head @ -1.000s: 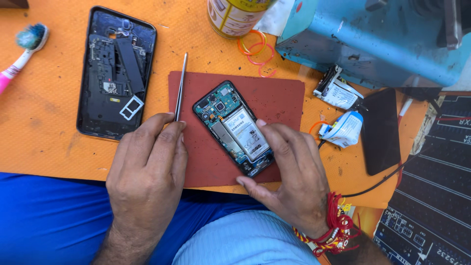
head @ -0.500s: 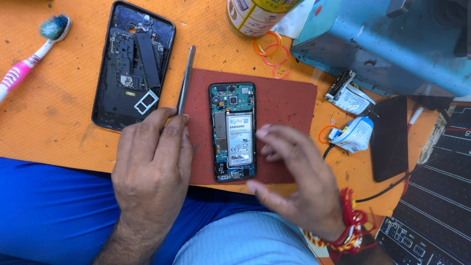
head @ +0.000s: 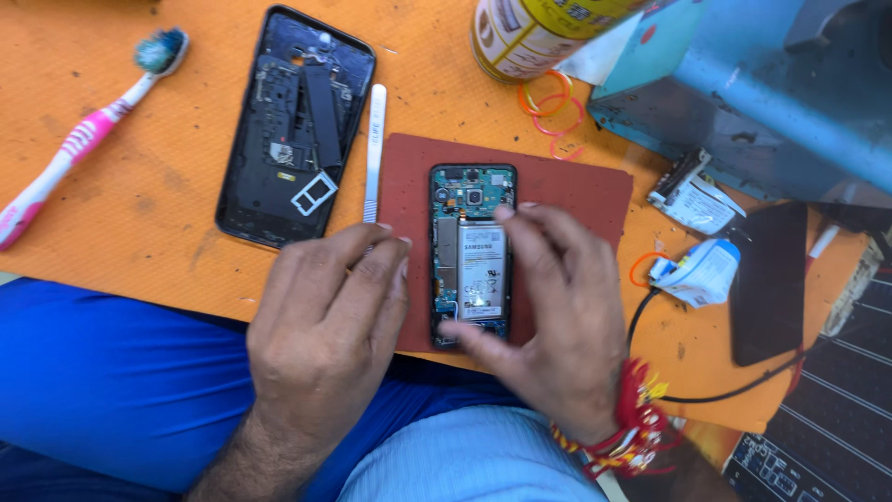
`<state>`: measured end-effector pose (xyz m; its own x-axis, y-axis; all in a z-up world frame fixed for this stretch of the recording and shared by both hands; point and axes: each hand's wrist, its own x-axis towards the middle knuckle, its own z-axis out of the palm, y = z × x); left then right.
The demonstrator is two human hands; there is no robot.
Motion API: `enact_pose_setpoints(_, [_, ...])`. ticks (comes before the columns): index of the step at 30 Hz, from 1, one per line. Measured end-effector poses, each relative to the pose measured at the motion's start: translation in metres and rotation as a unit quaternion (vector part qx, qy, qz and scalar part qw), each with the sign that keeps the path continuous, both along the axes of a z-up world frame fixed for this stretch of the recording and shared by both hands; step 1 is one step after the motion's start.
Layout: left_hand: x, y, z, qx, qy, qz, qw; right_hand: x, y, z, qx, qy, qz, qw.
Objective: The person disassembles a mobile phone using tweezers and a handheld tool. They remove internal components, including a circuit board and a module, from the device frame and place them on a red mat on an orange workbench next to an open phone case and a battery.
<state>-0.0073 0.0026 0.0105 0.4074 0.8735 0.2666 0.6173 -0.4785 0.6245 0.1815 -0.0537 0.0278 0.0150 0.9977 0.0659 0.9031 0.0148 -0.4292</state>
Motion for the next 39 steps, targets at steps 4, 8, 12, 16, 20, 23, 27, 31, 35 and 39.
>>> enact_pose_setpoints(4, [-0.012, 0.010, 0.004, 0.026, 0.047, 0.058, 0.997, -0.018, -0.011, -0.009, 0.014, -0.002, 0.034, 0.999])
enact_pose_setpoints(8, [-0.024, 0.020, 0.007, 0.029, 0.093, 0.112, 0.989, -0.020, -0.015, -0.015, 0.009, 0.009, 0.038, 0.999])
enact_pose_setpoints(12, [-0.028, 0.025, 0.003, 0.021, 0.119, 0.113, 0.986, -0.016, -0.016, -0.014, 0.006, 0.042, 0.042, 0.998])
enact_pose_setpoints(16, [-0.030, 0.027, -0.002, 0.011, 0.140, 0.109, 0.984, -0.001, -0.012, -0.013, 0.001, 0.068, 0.057, 0.996])
enact_pose_setpoints(20, [-0.034, 0.026, -0.002, -0.002, 0.142, 0.113, 0.983, 0.011, -0.007, -0.011, -0.023, 0.089, 0.079, 0.993])
enact_pose_setpoints(23, [-0.036, 0.027, -0.001, -0.005, 0.144, 0.117, 0.983, 0.017, -0.004, -0.009, -0.033, 0.084, 0.069, 0.994])
enact_pose_setpoints(27, [-0.037, 0.027, 0.000, -0.007, 0.143, 0.119, 0.982, 0.030, -0.002, -0.005, -0.014, 0.043, 0.072, 0.996])
enact_pose_setpoints(31, [-0.037, 0.022, 0.002, 0.014, 0.135, 0.112, 0.984, 0.048, -0.005, -0.003, -0.029, 0.027, 0.067, 0.997])
enact_pose_setpoints(35, [-0.031, 0.012, 0.003, 0.041, 0.096, 0.079, 0.991, 0.058, -0.016, -0.003, -0.054, 0.029, 0.052, 0.997])
enact_pose_setpoints(39, [-0.010, 0.008, 0.001, 0.030, 0.063, 0.026, 0.997, 0.060, -0.024, -0.006, -0.043, 0.036, 0.047, 0.997])
